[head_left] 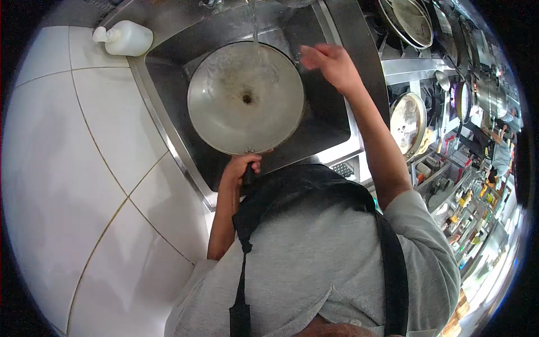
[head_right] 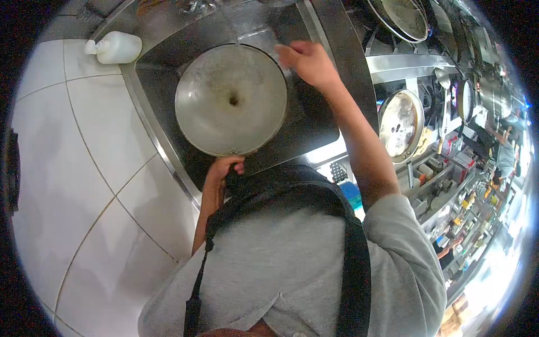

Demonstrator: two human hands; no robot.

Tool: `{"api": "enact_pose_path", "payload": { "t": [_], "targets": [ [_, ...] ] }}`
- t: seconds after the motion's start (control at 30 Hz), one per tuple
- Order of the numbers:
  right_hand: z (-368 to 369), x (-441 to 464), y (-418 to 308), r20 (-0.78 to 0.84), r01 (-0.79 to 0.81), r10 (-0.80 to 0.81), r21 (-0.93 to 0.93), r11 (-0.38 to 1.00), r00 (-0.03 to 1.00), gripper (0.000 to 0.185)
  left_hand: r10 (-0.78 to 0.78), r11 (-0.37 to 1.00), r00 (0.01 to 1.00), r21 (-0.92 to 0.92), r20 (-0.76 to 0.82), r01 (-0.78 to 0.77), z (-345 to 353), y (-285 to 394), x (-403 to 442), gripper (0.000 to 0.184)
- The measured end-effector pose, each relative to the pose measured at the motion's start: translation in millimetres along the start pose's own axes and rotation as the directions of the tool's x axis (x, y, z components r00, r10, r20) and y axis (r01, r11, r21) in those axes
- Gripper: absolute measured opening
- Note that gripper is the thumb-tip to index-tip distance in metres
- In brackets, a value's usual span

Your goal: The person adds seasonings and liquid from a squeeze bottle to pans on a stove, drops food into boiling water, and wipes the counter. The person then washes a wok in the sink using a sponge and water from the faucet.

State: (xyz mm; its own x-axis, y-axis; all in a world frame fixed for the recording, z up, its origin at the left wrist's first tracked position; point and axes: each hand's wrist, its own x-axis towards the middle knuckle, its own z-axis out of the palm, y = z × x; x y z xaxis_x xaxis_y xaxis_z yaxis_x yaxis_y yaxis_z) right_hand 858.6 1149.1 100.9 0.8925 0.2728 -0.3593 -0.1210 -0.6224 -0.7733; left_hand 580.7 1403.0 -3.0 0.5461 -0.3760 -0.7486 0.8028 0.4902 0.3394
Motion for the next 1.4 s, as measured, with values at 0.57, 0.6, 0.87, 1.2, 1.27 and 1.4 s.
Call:
{"api": "enact_pose_path", "payload": {
  "t": [0.57, 0.6, 0.87, 1.2, 1.27, 1.4],
  "targets": [
    [-0.9, -59.8, 10.4, -0.033, -0.043, 0.045, 0.056, 0.997, 0.998, 0.035, 0.032, 0.994, 0.994, 0.104, -0.108, -0.021, -19.3, 17.1, 31.3, 0.011],
    [2.8, -51.4, 11.2, 0.003, -0.064, 0.065, 0.205, 0.977, 0.998, 0.035, 0.039, 0.979, 0.993, 0.204, -0.115, -0.014, -19.0, 13.1, 24.8, 0.011],
    [59.5, 102.6, -30.0, 0.082, -0.045, -0.206, 0.983, 0.175, 0.975, 0.034, 0.011, 0.984, 0.999, 0.177, -0.037, -0.004, -4.8, -8.0, 38.8, 0.005],
    [75.3, 96.9, -56.9, 0.793, 0.175, 0.149, -0.306, 0.936, 0.59, 0.023, 0.384, 0.912, 0.917, 0.201, -0.109, -0.358, -21.8, 19.0, 59.0, 0.011],
    [73.6, 113.6, 4.1, 0.445, 0.914, -0.802, -0.117, 0.388, 0.398, 0.02, 0.389, 0.913, 0.909, 0.194, -0.151, -0.358, -15.0, 22.2, 39.2, 0.011],
    [59.1, 124.6, 17.0, 0.124, 0.569, -0.557, -0.243, 0.786, 0.821, 0.028, 0.127, 0.978, 0.962, 0.192, -0.243, -0.081, -14.8, 21.9, 10.7, 0.011]
  ]
}}
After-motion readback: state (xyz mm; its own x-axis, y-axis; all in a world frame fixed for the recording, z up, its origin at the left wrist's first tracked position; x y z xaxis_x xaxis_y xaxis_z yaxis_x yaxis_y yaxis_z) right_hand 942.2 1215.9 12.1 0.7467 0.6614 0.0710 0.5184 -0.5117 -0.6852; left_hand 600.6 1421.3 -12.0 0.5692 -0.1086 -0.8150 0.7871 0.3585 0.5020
